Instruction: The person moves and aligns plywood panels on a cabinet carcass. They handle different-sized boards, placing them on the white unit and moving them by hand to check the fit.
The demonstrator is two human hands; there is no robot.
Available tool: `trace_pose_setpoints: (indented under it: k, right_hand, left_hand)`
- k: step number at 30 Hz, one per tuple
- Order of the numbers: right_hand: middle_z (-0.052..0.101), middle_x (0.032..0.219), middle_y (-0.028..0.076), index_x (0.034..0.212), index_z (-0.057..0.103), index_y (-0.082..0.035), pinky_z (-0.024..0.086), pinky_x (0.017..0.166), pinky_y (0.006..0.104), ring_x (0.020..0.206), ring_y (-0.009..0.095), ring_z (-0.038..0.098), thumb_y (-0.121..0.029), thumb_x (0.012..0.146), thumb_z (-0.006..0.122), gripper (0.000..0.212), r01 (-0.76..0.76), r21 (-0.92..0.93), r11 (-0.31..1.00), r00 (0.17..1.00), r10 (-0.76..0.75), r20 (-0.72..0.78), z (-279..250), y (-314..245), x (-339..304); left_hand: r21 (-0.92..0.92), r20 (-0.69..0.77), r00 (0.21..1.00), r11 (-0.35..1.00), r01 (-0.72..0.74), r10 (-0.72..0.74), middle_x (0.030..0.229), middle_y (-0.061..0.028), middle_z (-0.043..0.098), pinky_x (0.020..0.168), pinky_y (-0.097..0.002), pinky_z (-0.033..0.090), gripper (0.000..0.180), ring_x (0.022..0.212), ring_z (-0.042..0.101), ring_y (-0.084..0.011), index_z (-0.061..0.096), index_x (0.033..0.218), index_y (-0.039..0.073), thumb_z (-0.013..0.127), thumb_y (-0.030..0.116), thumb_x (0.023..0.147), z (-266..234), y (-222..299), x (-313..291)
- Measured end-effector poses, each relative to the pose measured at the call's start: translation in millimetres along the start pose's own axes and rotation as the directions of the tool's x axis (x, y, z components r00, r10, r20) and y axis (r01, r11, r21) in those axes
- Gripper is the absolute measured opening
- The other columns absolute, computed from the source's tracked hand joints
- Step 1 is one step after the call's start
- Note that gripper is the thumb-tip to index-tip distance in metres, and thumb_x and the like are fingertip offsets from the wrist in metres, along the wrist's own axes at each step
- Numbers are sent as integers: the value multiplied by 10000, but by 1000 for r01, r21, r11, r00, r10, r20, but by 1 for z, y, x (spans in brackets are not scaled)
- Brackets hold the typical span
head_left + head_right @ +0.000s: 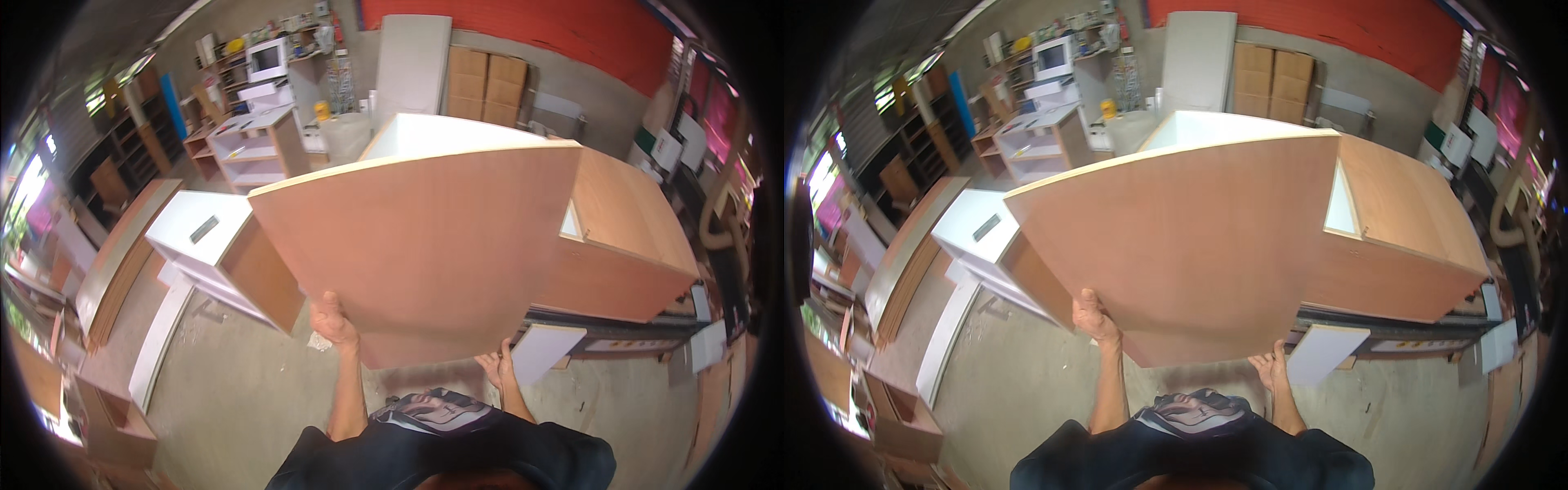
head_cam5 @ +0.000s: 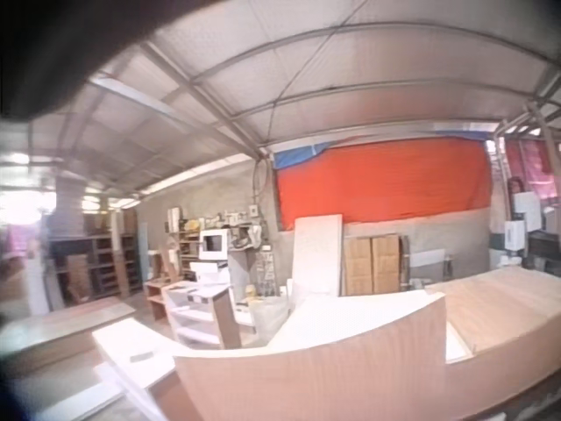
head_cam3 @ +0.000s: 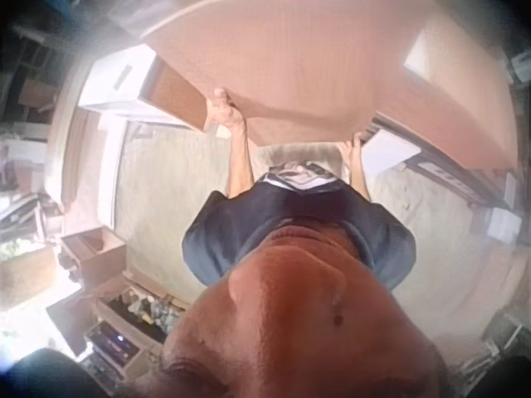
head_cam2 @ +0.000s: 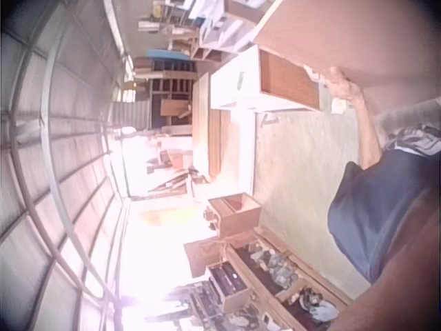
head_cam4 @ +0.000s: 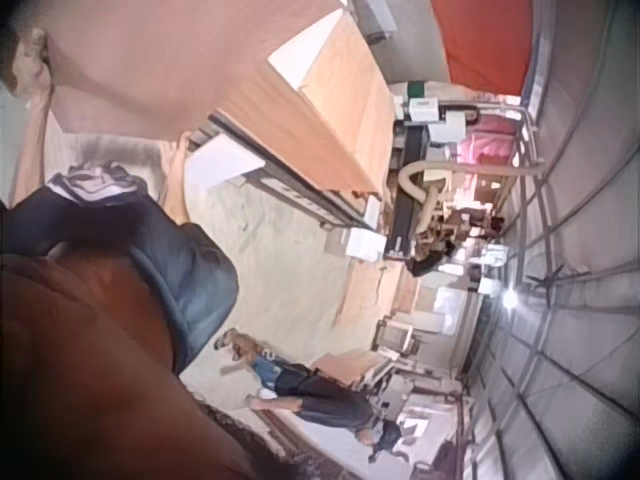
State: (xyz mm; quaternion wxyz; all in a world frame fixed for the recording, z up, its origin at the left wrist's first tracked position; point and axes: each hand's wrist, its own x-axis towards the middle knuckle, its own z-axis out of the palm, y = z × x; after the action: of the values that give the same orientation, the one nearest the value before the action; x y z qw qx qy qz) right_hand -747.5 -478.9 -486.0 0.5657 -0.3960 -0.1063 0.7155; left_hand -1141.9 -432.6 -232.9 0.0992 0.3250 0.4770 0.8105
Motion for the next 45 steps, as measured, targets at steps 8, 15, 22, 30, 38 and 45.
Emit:
trace_pose_setpoints:
  k: [8,15,22,30,38,45]
  right_hand:
    - [333,1572,322,1615,172,-36,358,1174,581,1453,477,366,-745,924,543,1057,32,-30,999,999,-32,15,9,-6,-5]
    - [372,1552,328,1589,266,-6,413,1134,566,1419,448,433,-754,950,483,1007,9,-11,1000,997,-10,-78,69,36,-20]
    - [374,1574,283,1609,267,-74,464,1070,526,1363,421,494,-739,961,488,954,132,-54,990,983,-138,-120,112,62,-17]
    - [643,1348,87,1435,494,-73,613,742,352,1052,224,707,-412,1053,568,517,508,-76,858,861,-509,5,158,-5,-18]
    - [621,1397,117,1442,512,37,482,1060,366,1261,210,601,-255,1058,587,487,903,-81,423,428,-901,69,265,-119,-94]
    - [664,1251,113,1283,595,18,502,996,355,1168,209,632,-236,1038,591,353,922,-124,367,363,-930,-51,292,-144,-116]
  left_hand:
    - [40,19,999,999,27,-28,672,42,531,508,-249,300,496,576,434,-54,629,861,25,668,501,993,34,-6,17]
    - [122,99,981,981,153,-166,742,6,595,609,-279,409,517,686,515,-99,641,882,0,711,506,961,16,-9,69]
    - [78,368,910,982,173,-190,796,-39,592,710,-327,446,433,757,515,-142,641,959,-31,565,382,1066,17,5,130]
    - [-62,671,741,997,42,10,981,-52,698,760,-299,498,509,879,592,-116,678,1138,-62,571,431,1069,102,9,246]
    - [-23,767,641,1000,-11,24,1074,-111,734,788,-308,515,553,937,655,-153,688,1199,-82,596,442,1050,216,-31,336]
    - [332,732,658,936,-114,-179,1289,-250,669,1045,-357,462,647,1244,616,-278,646,1222,-163,619,446,1004,263,-94,336]
